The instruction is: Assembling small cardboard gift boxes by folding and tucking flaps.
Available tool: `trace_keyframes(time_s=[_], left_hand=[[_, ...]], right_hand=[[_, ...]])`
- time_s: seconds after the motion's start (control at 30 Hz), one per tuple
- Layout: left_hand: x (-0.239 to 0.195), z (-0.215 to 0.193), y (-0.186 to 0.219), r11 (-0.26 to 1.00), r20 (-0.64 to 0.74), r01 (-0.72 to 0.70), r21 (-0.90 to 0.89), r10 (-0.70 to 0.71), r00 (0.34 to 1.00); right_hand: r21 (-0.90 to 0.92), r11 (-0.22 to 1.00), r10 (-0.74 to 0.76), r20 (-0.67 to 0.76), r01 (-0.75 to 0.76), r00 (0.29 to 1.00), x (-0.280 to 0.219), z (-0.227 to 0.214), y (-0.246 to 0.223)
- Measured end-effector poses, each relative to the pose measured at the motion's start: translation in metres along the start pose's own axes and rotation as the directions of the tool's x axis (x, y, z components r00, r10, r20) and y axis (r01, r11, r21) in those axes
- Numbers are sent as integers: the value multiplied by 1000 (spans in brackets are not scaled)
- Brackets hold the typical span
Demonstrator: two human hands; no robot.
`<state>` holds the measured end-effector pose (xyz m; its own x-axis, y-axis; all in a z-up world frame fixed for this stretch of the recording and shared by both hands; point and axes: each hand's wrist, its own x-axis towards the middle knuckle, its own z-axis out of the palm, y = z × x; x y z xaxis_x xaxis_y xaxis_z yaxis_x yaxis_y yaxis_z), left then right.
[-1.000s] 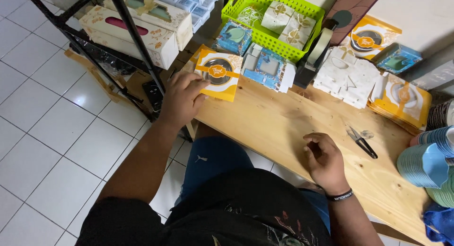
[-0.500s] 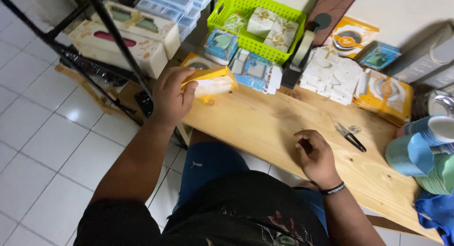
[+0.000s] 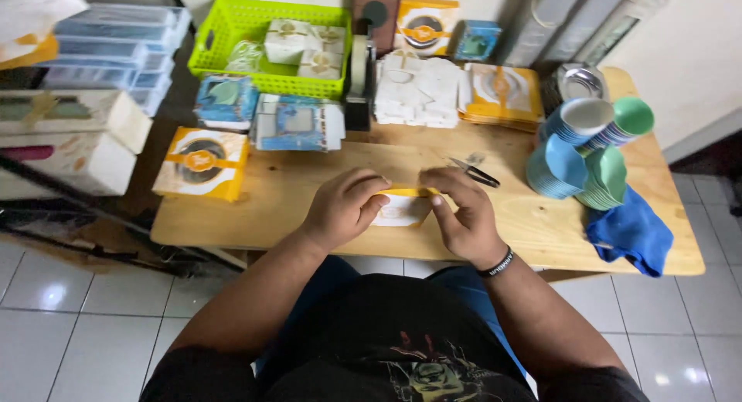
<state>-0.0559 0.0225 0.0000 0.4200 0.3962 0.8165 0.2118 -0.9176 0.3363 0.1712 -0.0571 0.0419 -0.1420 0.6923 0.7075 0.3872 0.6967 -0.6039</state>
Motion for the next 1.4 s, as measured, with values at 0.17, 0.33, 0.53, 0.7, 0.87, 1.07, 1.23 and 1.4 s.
trace_keyframes(time_s=[0.17, 0.33, 0.53, 0.7, 0.87, 1.07, 1.23, 1.4], left_hand=[[6, 5, 7, 999, 5, -17, -46, 17, 1000], [10, -5, 19, 989, 11, 59, -136, -58, 998], [11, -4, 24, 990, 5, 49, -134, -49, 999], [9, 0, 28, 979, -22, 91, -181, -96, 995], [2, 4, 26, 971, -81, 73, -230, -94, 992], [-3, -2, 30, 976, -136, 75, -204, -105, 985], [-22, -17, 35, 755, -36, 438, -488, -519, 854], [-27, -28, 50, -251, 611, 696, -672, -720, 330]], right_hand=[[17, 994, 111, -61, -110, 992, -9, -3, 1], [81, 980, 190, -81, -184, 978, -12, -3, 3], [395, 851, 399, -55, -347, 915, -10, -2, 13], [-75, 997, -16, -6, 16, 1000, -12, -1, -9], [-116, 992, -52, -46, 46, 998, -20, -2, -4], [-122, 993, -16, -56, 9, 998, -19, 0, -5], [-232, 969, -125, -159, 86, 979, -25, -7, 2], [-273, 936, -226, 21, 223, 974, -56, 0, 3]])
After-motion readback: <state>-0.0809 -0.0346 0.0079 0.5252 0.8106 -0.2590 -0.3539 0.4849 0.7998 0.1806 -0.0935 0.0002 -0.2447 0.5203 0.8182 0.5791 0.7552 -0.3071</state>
